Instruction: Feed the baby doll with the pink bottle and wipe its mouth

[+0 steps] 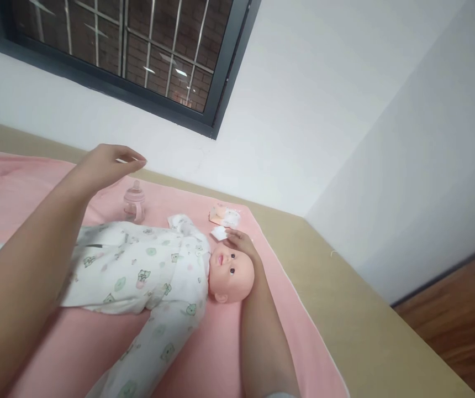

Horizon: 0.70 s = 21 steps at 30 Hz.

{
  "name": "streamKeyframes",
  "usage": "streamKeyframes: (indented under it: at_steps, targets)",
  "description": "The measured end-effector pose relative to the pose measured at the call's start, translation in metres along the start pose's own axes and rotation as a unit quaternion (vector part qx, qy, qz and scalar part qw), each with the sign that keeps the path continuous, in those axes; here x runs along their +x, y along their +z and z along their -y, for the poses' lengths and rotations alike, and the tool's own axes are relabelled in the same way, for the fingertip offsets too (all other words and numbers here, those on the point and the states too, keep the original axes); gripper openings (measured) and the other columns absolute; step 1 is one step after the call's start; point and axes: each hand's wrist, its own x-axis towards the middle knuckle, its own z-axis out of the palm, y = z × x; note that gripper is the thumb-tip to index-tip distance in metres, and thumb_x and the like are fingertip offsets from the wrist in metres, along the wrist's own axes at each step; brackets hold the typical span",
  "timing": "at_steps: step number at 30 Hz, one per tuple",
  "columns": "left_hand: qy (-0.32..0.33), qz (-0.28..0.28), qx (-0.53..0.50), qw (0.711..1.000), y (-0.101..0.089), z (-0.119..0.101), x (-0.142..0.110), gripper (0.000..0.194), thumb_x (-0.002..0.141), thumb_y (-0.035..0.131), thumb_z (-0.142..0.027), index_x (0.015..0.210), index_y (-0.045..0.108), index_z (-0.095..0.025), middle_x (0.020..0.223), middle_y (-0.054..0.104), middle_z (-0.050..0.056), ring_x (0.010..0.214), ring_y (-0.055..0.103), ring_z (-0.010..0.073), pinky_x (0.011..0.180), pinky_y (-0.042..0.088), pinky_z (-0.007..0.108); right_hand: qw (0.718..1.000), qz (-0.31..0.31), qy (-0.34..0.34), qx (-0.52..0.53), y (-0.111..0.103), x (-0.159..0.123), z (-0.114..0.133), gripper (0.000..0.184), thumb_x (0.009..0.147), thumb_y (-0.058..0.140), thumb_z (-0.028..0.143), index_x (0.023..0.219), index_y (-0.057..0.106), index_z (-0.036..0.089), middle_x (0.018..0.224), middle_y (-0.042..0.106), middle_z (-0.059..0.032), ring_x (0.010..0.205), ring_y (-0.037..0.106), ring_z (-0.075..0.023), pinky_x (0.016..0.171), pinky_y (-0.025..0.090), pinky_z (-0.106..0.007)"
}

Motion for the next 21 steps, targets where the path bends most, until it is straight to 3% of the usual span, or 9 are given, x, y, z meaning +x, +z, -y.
streamKeyframes:
  at_steps: [3,6,11,16,19,21]
  targets:
    - [-0.036,0.034,0.044,0.998,0.005,0.025,0.017,0.041,0.072,0.059,-0.049,0.103,0.067,-0.023,0.107,0.068,0.002,0.096,0.061,0.0260,0.079,0.045,0.032,1.000,-0.011,0.025,0.011,-0.001,0.001,-0.005,0.040,0.052,0.081,0.031,0.086,0.067,0.017,0.088,0.070,-0.0046,0.081,0.064,-0.0171,0.083,0.050,-0.033]
    - [-0.065,0.061,0.069,0.994,0.011,0.046,0.031,0.049,0.067,0.063,-0.047,0.109,0.064,-0.021,0.108,0.068,0.005,0.096,0.061,0.0272,0.077,0.045,0.032,0.999,-0.045,0.002,-0.008,-0.004,0.002,-0.007,0.044,0.051,0.082,0.037,0.088,0.068,0.018,0.090,0.071,-0.0051,0.081,0.063,-0.0176,0.083,0.050,-0.034]
    - [-0.067,0.094,0.034,0.993,0.015,0.058,0.035,0.058,0.065,0.063,-0.046,0.116,0.062,-0.019,0.108,0.068,0.008,0.085,0.063,0.0240,0.069,0.047,0.030,0.998,-0.038,-0.044,-0.019,-0.010,0.001,-0.007,0.046,0.053,0.081,0.045,0.087,0.068,0.017,0.094,0.071,-0.0076,0.092,0.064,-0.0218,0.088,0.049,-0.036]
    - [-0.036,0.080,0.061,0.994,0.020,0.066,0.037,0.082,0.055,0.063,-0.066,0.118,0.060,-0.013,0.102,0.070,0.010,0.096,0.064,0.0320,0.069,0.044,0.036,0.968,-0.147,-0.173,-0.109,-0.019,0.001,-0.006,0.031,0.070,0.061,0.047,0.078,0.063,0.017,0.090,0.068,-0.0072,0.086,0.062,-0.0192,0.080,0.050,-0.032]
    - [-0.042,0.100,0.078,0.991,0.027,0.077,0.043,0.100,0.040,0.066,-0.069,0.118,0.059,-0.008,0.087,0.072,0.010,0.089,0.067,0.0349,0.065,0.043,0.037,0.943,-0.224,-0.194,-0.153,-0.025,-0.001,-0.004,0.028,0.077,0.048,0.044,0.079,0.059,0.019,0.090,0.067,-0.0073,0.083,0.061,-0.0189,0.073,0.050,-0.031]
    - [-0.008,0.109,0.062,0.992,0.032,0.085,0.046,0.095,0.036,0.070,-0.065,0.112,0.061,-0.009,0.075,0.071,0.006,0.079,0.069,0.0342,0.064,0.043,0.038,0.910,-0.290,-0.202,-0.214,-0.029,-0.002,-0.004,0.029,0.080,0.042,0.041,0.082,0.061,0.019,0.095,0.067,-0.0090,0.095,0.059,-0.0207,0.079,0.049,-0.031]
